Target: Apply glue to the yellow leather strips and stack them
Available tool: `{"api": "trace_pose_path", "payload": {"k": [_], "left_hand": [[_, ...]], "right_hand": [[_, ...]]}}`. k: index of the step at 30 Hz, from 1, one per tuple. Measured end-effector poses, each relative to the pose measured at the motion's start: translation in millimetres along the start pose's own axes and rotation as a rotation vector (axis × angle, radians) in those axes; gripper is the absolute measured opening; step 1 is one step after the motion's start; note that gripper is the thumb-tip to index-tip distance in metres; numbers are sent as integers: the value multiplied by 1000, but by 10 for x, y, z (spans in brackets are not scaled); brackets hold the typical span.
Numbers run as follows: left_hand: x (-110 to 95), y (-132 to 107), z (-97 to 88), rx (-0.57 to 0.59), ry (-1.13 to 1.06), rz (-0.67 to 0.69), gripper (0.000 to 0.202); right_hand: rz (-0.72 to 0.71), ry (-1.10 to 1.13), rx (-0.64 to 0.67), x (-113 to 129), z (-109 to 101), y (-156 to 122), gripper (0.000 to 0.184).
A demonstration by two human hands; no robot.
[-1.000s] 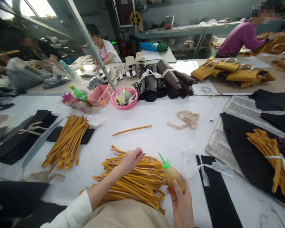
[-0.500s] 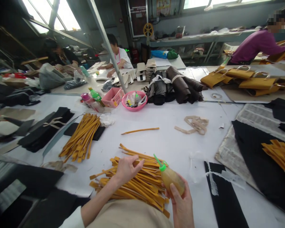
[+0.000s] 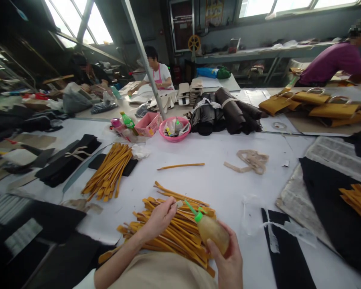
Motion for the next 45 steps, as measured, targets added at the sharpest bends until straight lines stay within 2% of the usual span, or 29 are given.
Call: {"api": "trace_pose_path", "payload": {"k": [5, 9, 14, 18, 22, 28, 32, 37, 41, 45], "left_hand": [[1, 7, 22, 84, -332, -15, 28], [5, -11, 65, 137, -517, -77, 23], [9, -44, 84, 179, -650, -144, 27], [17, -54, 93, 189, -702, -189, 34], [-7, -51, 102, 191, -746, -196, 38], [-24, -63, 89, 197, -754, -226, 38], [-11, -50, 110, 178, -763, -206, 34], [47, -28, 141, 135, -723, -202, 31], [36, -20, 122, 108, -687, -182, 27], [26, -14, 110, 99, -684, -181, 29]], "right_hand": [[-167, -197, 115, -12, 10, -58, 61], [-276, -367, 196, -38, 44, -87, 58], [-490, -555, 230, 102, 119, -123, 49], [-628, -556, 212, 244, 174, -183, 52], [-615, -564, 301, 219, 272, -200, 48], [-565, -506, 169, 152, 185, -132, 54], [-502, -517, 243, 69, 244, -110, 51], [-485, -450, 140, 81, 218, -88, 54], [-465, -475, 210, 57, 292, -72, 51], [-391, -340, 82, 3, 219, -33, 55]]}}
Point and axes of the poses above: each hand's wrist, its own y-axis towards the middle knuckle, its own z-axis out of the palm, x = y × z, the point moved 6 cm from there along y, towards the middle knuckle, and after that the axes turned 14 degrees about y, right-handed, at the moved point
